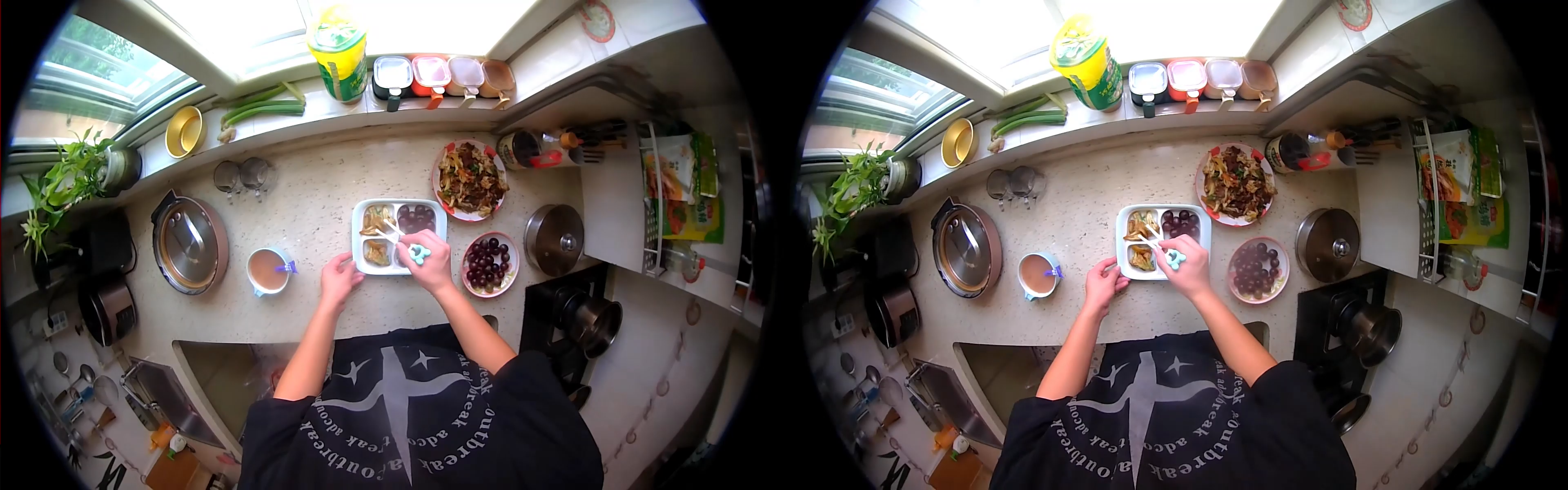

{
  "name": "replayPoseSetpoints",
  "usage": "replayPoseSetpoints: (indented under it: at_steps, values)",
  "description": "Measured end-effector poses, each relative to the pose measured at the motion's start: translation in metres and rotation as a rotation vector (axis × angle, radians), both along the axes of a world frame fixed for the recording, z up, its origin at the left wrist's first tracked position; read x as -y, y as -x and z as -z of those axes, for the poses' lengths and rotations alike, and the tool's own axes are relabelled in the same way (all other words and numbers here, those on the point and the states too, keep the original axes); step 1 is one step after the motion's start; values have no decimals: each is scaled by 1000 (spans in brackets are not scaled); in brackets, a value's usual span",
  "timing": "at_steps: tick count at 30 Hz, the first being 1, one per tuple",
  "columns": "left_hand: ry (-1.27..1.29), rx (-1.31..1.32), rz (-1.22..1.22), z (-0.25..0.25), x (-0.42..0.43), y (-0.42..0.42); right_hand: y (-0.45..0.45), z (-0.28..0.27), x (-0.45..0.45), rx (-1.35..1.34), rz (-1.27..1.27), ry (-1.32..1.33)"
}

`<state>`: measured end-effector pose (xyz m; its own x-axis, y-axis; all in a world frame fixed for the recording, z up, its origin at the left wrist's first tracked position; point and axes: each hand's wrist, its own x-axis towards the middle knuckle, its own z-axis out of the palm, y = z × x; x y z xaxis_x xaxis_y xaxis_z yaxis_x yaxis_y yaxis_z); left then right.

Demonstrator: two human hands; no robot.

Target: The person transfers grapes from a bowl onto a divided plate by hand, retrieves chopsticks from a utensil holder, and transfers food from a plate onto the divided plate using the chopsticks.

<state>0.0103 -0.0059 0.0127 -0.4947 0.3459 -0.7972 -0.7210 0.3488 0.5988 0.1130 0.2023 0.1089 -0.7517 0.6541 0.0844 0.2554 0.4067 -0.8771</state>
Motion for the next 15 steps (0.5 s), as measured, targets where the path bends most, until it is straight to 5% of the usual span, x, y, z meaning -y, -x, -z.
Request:
replayPoseSetpoints:
  at_steps: [15]
  values:
    - [-4, -2, 6, 7, 1, -1, -42, -22, -120, 47, 328, -238]
